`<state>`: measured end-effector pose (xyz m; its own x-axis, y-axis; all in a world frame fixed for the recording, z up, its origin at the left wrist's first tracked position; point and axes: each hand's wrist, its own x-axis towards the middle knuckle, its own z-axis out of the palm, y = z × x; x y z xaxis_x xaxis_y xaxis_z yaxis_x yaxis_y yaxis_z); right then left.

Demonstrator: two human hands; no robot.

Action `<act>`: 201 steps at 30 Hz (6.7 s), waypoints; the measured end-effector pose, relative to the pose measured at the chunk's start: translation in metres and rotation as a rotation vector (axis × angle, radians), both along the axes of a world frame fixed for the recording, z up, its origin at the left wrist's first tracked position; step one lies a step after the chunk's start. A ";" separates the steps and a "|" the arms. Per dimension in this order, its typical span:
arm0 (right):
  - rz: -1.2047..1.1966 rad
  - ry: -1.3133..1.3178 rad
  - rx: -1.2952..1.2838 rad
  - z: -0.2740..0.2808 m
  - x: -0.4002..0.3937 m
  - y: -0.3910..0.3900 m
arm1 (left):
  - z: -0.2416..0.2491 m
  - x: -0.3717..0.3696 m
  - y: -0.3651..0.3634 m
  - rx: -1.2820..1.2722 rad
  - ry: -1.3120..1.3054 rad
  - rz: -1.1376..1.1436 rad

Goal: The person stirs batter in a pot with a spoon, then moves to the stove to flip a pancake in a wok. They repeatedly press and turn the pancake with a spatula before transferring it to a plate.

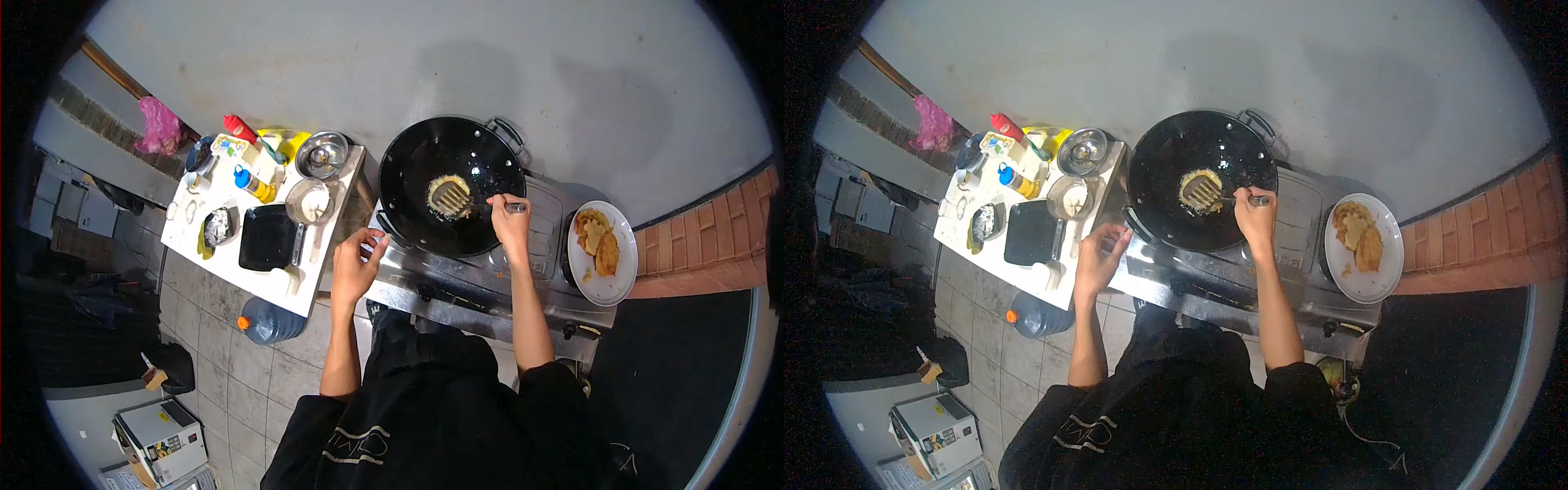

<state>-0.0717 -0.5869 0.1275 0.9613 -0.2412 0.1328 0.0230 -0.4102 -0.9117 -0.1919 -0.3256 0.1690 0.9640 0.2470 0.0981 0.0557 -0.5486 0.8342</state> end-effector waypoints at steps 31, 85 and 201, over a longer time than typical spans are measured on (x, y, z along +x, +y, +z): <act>0.041 0.177 0.495 0.022 -0.021 -0.012 | -0.002 0.002 -0.009 -0.089 -0.053 0.019; -0.042 -0.134 -0.368 0.098 -0.024 0.000 | 0.005 0.025 0.014 0.181 0.116 -0.156; -0.114 0.136 0.106 0.029 -0.037 0.028 | 0.001 0.033 0.014 0.188 0.078 -0.188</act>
